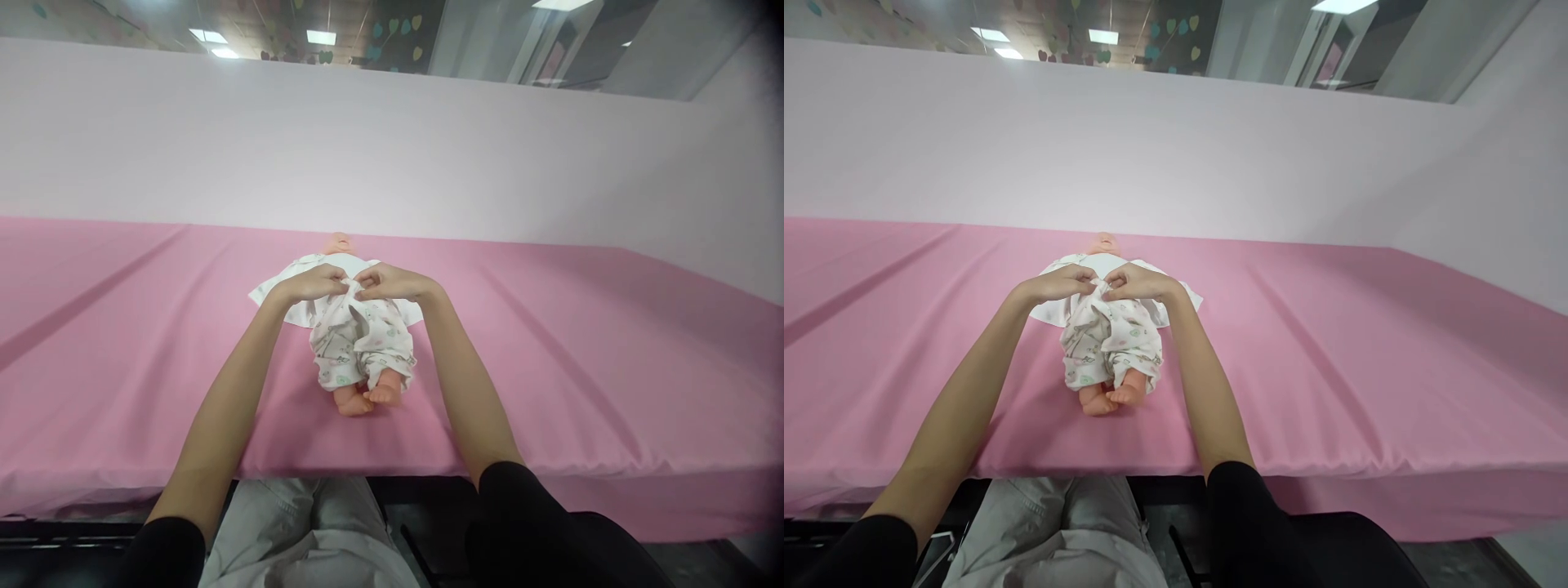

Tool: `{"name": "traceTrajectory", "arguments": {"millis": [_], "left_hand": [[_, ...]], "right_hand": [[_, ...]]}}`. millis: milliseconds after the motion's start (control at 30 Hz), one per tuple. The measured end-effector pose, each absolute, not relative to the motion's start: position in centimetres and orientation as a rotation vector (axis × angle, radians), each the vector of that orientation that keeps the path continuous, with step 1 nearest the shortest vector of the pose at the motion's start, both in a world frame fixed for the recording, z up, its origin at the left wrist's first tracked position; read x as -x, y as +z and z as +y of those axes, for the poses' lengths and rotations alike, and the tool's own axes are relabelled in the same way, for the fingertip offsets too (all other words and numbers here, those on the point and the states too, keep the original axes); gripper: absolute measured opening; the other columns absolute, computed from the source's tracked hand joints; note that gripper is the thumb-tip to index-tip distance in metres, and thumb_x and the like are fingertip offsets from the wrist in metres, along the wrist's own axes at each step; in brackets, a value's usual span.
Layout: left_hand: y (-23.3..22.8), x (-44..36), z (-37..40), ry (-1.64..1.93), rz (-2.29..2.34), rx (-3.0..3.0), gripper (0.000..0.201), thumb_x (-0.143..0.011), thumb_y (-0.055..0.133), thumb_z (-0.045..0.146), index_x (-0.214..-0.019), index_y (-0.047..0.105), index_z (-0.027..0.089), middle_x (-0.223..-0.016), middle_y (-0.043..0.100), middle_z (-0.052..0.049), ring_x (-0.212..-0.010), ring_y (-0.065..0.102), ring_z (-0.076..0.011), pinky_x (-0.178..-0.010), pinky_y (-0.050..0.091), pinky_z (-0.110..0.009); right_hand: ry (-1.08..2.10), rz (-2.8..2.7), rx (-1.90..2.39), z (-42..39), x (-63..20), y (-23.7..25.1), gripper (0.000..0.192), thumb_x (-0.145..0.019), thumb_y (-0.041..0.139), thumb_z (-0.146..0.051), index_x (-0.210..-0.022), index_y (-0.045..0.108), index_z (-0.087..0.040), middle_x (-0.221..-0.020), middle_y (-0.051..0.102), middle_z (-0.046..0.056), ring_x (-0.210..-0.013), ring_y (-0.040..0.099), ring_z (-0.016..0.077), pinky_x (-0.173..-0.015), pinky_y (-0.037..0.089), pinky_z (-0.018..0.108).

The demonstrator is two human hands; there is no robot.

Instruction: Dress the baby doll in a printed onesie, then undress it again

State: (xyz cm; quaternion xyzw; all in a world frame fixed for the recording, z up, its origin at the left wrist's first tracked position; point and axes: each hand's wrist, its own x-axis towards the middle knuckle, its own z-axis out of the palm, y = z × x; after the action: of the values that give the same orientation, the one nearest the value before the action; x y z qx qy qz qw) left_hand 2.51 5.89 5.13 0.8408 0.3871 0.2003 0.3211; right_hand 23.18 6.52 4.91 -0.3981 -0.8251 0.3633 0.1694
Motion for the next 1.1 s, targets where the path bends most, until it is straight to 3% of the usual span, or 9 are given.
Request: {"name": "traceTrajectory", "arguments": {"millis": [133,233,467,667,800,967,1100], "left_hand": [[4.5,-2.1,6.5,0.441,1.056,-2.166,0.018,-0.074,0.053,0.035,-0.078,0.058,0.017,-0.073,0.052,-0.002,-0.065,0.046,-0.0138,-0.056,0.033,-0.026],[3.9,-1.3,7.4,0.420,1.168,-2.189,0.033,-0.072,0.058,0.044,-0.091,0.060,0.018,-0.080,0.056,-0.002,-0.070,0.049,-0.0152,-0.059,0.035,-0.026],[2.4,0.9,9.4,0.394,1.199,-2.176,0.030,-0.071,0.062,0.047,-0.071,0.056,0.017,-0.070,0.049,0.000,-0.065,0.042,-0.0130,-0.057,0.029,-0.026],[0.9,0.4,10.3,0.750,1.301,-2.159,0.030,-0.075,0.059,0.043,-0.065,0.046,0.018,-0.063,0.039,0.002,-0.059,0.035,-0.0107,-0.055,0.025,-0.025],[0.1,0.4,10.8,0.673,1.377,-2.137,0.028,-0.075,0.059,0.040,-0.089,0.056,0.017,-0.069,0.047,0.001,-0.062,0.043,-0.0127,-0.057,0.030,-0.025],[0.2,1.8,10.9,0.478,1.289,-2.044,0.046,-0.072,0.059,0.036,-0.114,0.052,0.018,-0.083,0.056,-0.002,-0.075,0.055,-0.0158,-0.066,0.041,-0.026],[0.8,3.0,10.7,0.343,1.334,-1.961,0.055,-0.068,0.058,0.036,-0.120,0.052,0.023,-0.103,0.063,-0.004,-0.093,0.059,-0.0189,-0.082,0.044,-0.030]], "right_hand": [[0.892,-2.236,1.253,7.3,-23.1,4.5,0.029,-0.068,0.071,-0.036,-0.087,0.064,-0.016,-0.065,0.045,-0.005,-0.058,0.038,0.0082,-0.052,0.028,0.021],[0.842,-2.166,1.315,8.1,-23.4,3.9,0.026,-0.065,0.074,-0.033,-0.075,0.058,-0.016,-0.066,0.043,-0.005,-0.058,0.036,0.0077,-0.052,0.026,0.022],[1.102,-2.098,1.265,9.6,-25.3,2.0,0.042,-0.059,0.082,-0.038,-0.058,0.046,-0.017,-0.059,0.038,-0.006,-0.055,0.034,0.0068,-0.049,0.025,0.022],[1.428,-1.506,1.225,10.7,-26.2,0.5,0.026,-0.069,0.077,-0.033,-0.074,0.059,-0.015,-0.072,0.059,0.002,-0.065,0.051,0.0121,-0.059,0.042,0.024],[1.346,-1.536,1.305,11.3,-26.5,-0.2,0.017,-0.074,0.071,-0.023,-0.087,0.065,-0.014,-0.086,0.064,0.005,-0.076,0.055,0.0126,-0.064,0.043,0.022],[1.338,-1.742,1.356,11.1,-27.5,-0.1,0.029,-0.074,0.068,-0.019,-0.103,0.066,-0.020,-0.095,0.064,0.002,-0.081,0.055,0.0111,-0.064,0.042,0.018],[1.398,-1.738,1.331,10.8,-28.5,0.0,0.035,-0.072,0.067,-0.015,-0.106,0.064,-0.019,-0.090,0.065,0.004,-0.082,0.058,0.0134,-0.068,0.046,0.022]]}}
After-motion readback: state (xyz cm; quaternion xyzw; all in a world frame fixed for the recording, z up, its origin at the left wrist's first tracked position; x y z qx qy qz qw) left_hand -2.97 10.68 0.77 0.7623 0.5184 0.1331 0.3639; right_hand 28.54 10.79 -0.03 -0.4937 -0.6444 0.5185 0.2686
